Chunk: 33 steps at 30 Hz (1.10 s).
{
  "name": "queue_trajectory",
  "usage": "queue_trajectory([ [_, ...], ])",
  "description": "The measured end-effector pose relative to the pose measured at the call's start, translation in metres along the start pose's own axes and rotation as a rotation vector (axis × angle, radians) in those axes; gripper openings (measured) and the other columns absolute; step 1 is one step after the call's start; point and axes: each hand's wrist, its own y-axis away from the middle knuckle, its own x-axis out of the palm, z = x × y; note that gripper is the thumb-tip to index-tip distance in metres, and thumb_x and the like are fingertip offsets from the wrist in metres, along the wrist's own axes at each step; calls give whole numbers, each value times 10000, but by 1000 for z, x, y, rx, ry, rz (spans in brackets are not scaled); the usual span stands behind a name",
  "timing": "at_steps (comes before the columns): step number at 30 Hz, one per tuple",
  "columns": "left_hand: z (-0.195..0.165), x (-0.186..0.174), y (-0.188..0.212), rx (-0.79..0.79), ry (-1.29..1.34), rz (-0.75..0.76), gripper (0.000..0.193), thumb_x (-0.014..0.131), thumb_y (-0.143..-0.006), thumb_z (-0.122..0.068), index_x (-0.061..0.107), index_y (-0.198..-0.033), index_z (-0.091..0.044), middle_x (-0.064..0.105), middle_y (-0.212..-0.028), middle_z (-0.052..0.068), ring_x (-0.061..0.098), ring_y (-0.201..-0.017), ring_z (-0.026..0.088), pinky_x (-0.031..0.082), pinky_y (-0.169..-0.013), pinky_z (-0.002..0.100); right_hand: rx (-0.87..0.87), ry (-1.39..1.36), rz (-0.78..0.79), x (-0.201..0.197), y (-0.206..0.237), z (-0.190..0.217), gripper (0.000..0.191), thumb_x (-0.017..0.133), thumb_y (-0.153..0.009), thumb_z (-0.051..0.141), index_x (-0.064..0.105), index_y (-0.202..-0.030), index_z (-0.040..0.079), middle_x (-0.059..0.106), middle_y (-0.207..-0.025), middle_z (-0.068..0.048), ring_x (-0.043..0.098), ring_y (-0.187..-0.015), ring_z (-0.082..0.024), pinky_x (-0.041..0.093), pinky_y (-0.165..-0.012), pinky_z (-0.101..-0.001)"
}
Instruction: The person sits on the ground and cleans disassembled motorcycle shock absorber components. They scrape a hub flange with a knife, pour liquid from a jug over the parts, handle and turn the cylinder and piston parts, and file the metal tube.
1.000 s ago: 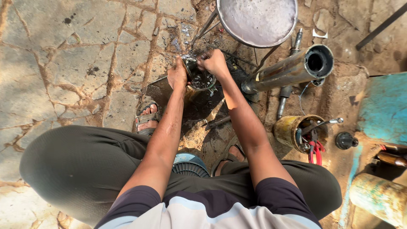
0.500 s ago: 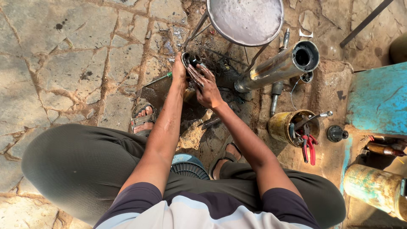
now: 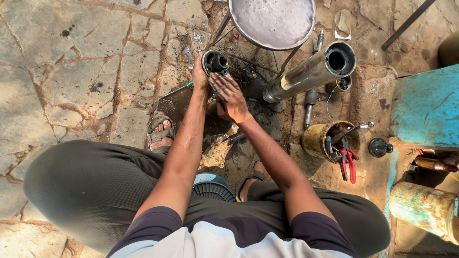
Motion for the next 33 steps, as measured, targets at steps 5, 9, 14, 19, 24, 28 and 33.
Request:
queue_trajectory([
  [5,-1,2,3,74,-344,-32,554,450,-1065,-449,488,-1486,-90,606,-1402,48,591,-1286,152,442,-1114,316,104,-150,-265,-4,-9,1,404,707,-902,-25,687,-1296,61,726,-1278,-109,682,-1227,-216,482,-1157,-413],
  [9,6,10,8,112,-201,26,528,441,-1089,-408,530,-1450,-33,627,-1381,112,613,-1249,179,475,-1102,346,353,-242,-361,-9,-26,9,224,795,-931,100,756,-1147,55,771,-1050,-105,736,-990,-218,601,-900,-360],
  [14,4,33,27,272,-205,150,538,383,-1211,-392,649,-1208,75,688,-1082,162,682,-916,209,593,-836,362,443,-348,-449,-16,-43,16,159,771,-948,100,762,-1089,26,735,-1020,-108,725,-941,-203,607,-836,-340],
  [19,-21,68,55,576,-540,87,484,347,-1115,-417,639,-1276,-67,711,-1058,99,706,-880,160,611,-765,311,542,-607,-501,-28,-52,23,151,716,-980,104,659,-1077,4,712,-1018,-85,724,-925,-161,604,-803,-298],
  [24,-45,92,82,757,-742,75,474,346,-1131,-428,597,-1308,-66,708,-1070,120,693,-912,176,560,-803,338,450,-297,-434,-40,-55,27,98,656,-1028,98,641,-1043,2,606,-999,-68,645,-895,-174,555,-768,-304],
  [28,-48,95,87,772,-735,73,463,354,-1133,-407,593,-1309,-53,695,-1037,112,675,-893,179,553,-802,336,444,-355,-456,-32,-51,21,130,607,-1069,150,604,-1057,20,565,-1009,-73,609,-898,-160,551,-783,-309],
  [33,-36,82,67,682,-589,106,474,335,-1105,-419,593,-1278,-61,698,-1040,121,715,-873,190,642,-742,364,562,-528,-495,-23,-33,-17,166,596,-1048,246,559,-986,96,592,-879,-28,581,-748,-123,528,-661,-235],
])
